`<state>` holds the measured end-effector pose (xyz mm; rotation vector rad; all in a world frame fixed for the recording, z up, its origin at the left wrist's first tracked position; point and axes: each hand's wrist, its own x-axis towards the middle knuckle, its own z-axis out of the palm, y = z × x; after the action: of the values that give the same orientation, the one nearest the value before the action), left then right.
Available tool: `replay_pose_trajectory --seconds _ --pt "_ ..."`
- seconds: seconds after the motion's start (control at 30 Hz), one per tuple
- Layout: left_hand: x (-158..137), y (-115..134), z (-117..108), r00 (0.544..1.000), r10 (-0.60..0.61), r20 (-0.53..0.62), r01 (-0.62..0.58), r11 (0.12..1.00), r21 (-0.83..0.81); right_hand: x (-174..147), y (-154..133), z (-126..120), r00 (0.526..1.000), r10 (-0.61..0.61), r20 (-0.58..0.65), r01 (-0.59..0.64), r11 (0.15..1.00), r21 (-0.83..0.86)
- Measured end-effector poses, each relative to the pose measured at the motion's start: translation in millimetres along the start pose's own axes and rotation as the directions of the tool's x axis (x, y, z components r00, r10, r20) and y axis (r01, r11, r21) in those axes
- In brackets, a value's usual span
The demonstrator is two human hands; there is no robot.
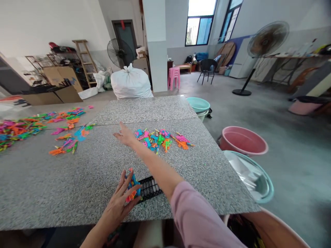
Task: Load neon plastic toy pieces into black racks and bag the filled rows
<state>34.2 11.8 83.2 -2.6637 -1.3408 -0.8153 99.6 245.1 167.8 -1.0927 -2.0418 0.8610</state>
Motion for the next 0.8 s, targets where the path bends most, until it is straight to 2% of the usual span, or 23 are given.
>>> replay_pose_trajectory --seconds 0.07,0.13,0.23,0.33,0.47,0.6,0.7,0.8 --pt "-1 2 1 1.000 -0.006 -0.025 0.006 1.000 -0.003 -24 24 -10 0.997 0.072 0.037 -0.065 0.985 -0.161" --pt "-1 3 2 0.999 -0.005 -0.042 0.005 1.000 -0.014 -56 57 -23 0.983 0.184 -0.025 -0.184 0.952 -0.245" --pt "3 3 5 0.999 0.001 -0.054 -0.002 1.000 -0.025 -96 99 -38 0.919 0.362 -0.157 -0.395 0.858 -0.328" --pt "6 2 8 0.998 0.003 -0.056 -0.005 0.999 -0.036 -114 121 -46 0.871 0.458 -0.177 -0.490 0.804 -0.336" --pt "6 -1 10 0.998 0.019 -0.054 -0.022 0.998 -0.052 -128 129 -53 0.861 0.495 -0.122 -0.509 0.821 -0.259" --pt "6 0 7 0.999 0.000 -0.036 -0.002 0.997 -0.078 -157 131 -51 0.863 0.505 0.003 -0.501 0.858 -0.113" --pt "7 1 0 1.000 -0.008 -0.005 0.007 0.994 -0.105 -186 129 -43 0.869 0.479 0.122 -0.490 0.867 0.090" --pt "7 2 -6 0.999 -0.035 0.040 0.040 0.991 -0.124 -210 123 -34 0.898 0.403 0.176 -0.439 0.845 0.305"
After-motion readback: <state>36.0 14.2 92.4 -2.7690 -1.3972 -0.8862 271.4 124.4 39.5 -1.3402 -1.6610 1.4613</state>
